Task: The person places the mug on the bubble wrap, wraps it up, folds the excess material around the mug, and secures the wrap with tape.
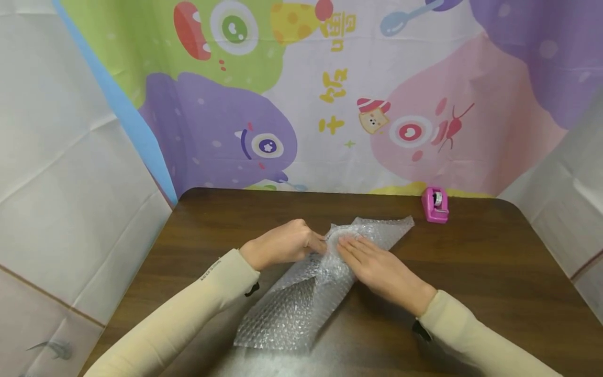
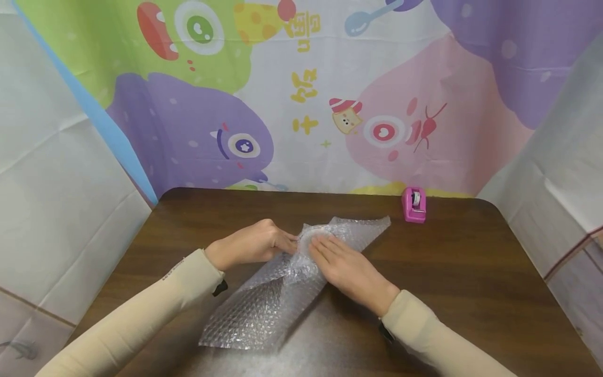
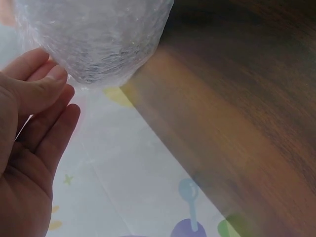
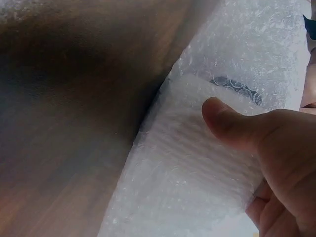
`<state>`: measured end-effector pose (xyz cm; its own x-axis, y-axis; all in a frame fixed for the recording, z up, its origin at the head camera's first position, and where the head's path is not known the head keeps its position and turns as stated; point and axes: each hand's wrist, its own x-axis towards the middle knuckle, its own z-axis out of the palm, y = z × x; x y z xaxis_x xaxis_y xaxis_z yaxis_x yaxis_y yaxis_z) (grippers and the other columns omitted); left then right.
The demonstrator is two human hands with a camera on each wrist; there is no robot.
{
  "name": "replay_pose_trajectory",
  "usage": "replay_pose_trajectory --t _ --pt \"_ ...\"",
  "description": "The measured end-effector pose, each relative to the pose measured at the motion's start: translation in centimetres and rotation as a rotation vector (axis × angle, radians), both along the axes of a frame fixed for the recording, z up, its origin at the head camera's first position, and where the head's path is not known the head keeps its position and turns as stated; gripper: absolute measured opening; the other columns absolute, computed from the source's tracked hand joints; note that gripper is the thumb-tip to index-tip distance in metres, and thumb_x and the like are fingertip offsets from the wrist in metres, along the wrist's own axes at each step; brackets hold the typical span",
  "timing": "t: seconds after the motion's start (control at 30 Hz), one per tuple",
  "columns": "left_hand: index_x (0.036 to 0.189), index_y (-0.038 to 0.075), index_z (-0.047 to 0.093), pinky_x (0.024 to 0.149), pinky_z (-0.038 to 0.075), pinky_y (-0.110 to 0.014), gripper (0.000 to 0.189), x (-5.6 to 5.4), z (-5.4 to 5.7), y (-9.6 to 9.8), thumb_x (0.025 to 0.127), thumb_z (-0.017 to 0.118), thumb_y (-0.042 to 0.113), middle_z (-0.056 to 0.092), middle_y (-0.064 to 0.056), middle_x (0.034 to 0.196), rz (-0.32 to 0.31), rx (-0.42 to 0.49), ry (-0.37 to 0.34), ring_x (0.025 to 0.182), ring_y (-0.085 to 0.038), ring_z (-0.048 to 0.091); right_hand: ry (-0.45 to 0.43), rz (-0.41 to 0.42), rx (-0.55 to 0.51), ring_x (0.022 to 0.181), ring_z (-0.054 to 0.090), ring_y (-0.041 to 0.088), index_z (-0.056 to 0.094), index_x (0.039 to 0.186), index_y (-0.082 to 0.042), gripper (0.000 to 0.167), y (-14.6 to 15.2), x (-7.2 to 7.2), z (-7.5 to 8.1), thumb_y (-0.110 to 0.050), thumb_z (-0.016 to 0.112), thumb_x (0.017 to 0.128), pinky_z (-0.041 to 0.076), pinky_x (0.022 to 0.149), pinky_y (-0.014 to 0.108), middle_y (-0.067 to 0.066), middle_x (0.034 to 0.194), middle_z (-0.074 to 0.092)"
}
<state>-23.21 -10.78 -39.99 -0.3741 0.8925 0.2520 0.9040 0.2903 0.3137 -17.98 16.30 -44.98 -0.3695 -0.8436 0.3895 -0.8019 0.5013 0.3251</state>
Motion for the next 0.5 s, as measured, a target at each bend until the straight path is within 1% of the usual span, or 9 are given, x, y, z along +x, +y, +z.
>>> replay_pose_trajectory --t 0.03,0.1,0.2,0.33,0.5 --pt "0.107 0.009 0.082 0.093 0.056 -0.02 0.044 0.01 -0.01 0.01 0.084 0.059 -0.022 0.078 -0.006 0.11 0.0 0.002 -0.008 0.109 -0.016 0.074 -0.01 0.006 -0.003 0.129 0.063 0.035 0.059 0.138 0.007 0.048 -0.03 -0.1 0.02 0.011 0.056 0.09 0.047 0.112 0.049 0.023 0.139 0.063" --pt "0.107 0.009 0.082 0.093 0.055 -0.018 0.045 0.01 -0.04 0.01 0.084 0.059 -0.023 0.078 -0.006 0.11 0.006 0.005 -0.026 0.109 -0.015 0.073 -0.021 0.015 -0.009 0.126 0.065 0.034 0.061 0.135 0.007 0.046 -0.13 -0.31 0.07 0.009 0.06 0.089 0.048 0.111 0.048 0.021 0.135 0.066" --pt "0.109 0.009 0.081 0.093 0.055 -0.017 0.044 -0.04 -0.05 0.06 0.085 0.059 -0.021 0.077 -0.005 0.111 0.017 -0.001 -0.046 0.11 -0.014 0.073 -0.026 0.032 -0.026 0.12 0.068 0.032 0.064 0.131 0.007 0.041 -0.26 -0.59 0.07 0.007 0.06 0.09 0.05 0.11 0.047 0.02 0.129 0.07" --pt "0.111 0.009 0.08 0.09 0.057 -0.019 0.045 -0.07 -0.08 0.05 0.084 0.061 -0.02 0.077 -0.005 0.112 0.028 -0.016 -0.053 0.111 -0.015 0.073 -0.028 0.058 -0.052 0.113 0.072 0.029 0.067 0.124 0.005 0.036 -0.38 -0.84 0.0 0.006 0.063 0.089 0.053 0.106 0.045 0.017 0.121 0.073" --pt "0.112 0.009 0.08 0.09 0.058 -0.021 0.047 -0.01 -0.12 0.04 0.082 0.06 -0.021 0.077 -0.005 0.112 0.032 -0.015 -0.057 0.112 -0.016 0.073 -0.087 0.067 -0.079 0.106 0.073 0.025 0.067 0.115 0.0 0.032 -0.54 -1.02 -0.02 0.009 0.07 0.085 0.055 0.103 0.044 0.012 0.112 0.076"
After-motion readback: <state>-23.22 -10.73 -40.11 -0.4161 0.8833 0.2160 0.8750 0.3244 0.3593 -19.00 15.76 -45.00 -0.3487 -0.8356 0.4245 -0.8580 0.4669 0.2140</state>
